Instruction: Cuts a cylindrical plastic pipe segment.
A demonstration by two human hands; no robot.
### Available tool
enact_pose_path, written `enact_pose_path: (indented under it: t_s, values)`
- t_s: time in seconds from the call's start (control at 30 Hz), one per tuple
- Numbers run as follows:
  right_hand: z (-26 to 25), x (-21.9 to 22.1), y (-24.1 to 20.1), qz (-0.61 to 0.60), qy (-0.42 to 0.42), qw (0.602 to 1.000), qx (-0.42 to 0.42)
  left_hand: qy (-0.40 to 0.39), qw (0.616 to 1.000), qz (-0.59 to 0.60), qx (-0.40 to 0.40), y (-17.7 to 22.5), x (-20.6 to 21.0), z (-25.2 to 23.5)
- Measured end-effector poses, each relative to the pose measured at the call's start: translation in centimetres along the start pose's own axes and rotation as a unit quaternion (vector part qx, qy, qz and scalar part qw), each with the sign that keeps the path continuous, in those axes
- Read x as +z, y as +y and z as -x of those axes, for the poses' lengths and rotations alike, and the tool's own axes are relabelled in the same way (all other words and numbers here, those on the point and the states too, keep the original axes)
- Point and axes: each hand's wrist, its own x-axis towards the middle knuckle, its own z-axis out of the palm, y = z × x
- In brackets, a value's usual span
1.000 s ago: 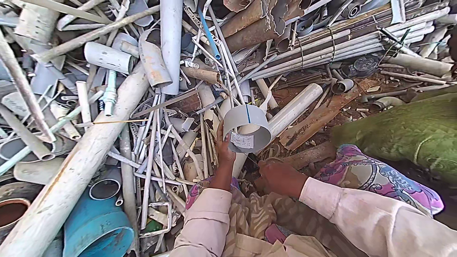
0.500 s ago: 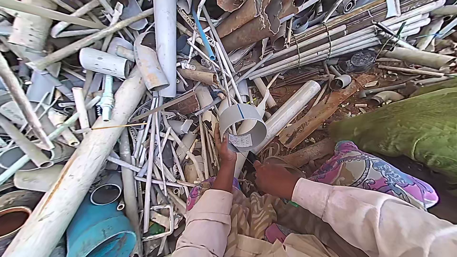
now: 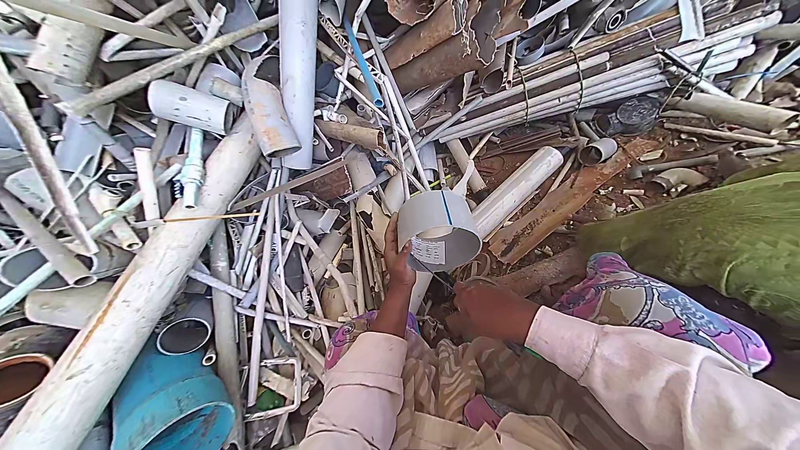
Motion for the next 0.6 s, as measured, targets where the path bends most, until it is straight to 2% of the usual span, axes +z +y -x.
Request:
enact_pose_path:
  t_s: [0.1, 0.2, 0.37, 0.6]
  values:
    - [0.0, 0.0, 0.2, -0.005, -0.001, 1.000, 0.006, 0.002, 1.000, 0.010, -0.007, -0.1, 0.2, 0.1]
    - [0.0, 0.5, -0.5, -0.013, -0.001, 1.000, 0.026, 0.041, 0.999, 0.005, -0.022, -0.4, 0.7, 0.2]
    - [-0.5, 2.0, -2.0, -0.020, 0.009, 0.999, 0.048, 0.069, 0.998, -0.007, 0.002, -0.2, 0.8, -0.1]
    - [-0.4, 0.6, -1.4, -0.015, 0.005, 1.000, 0.013, 0.082, 0.996, 0.019, -0.008, 0.3, -0.4, -1.0]
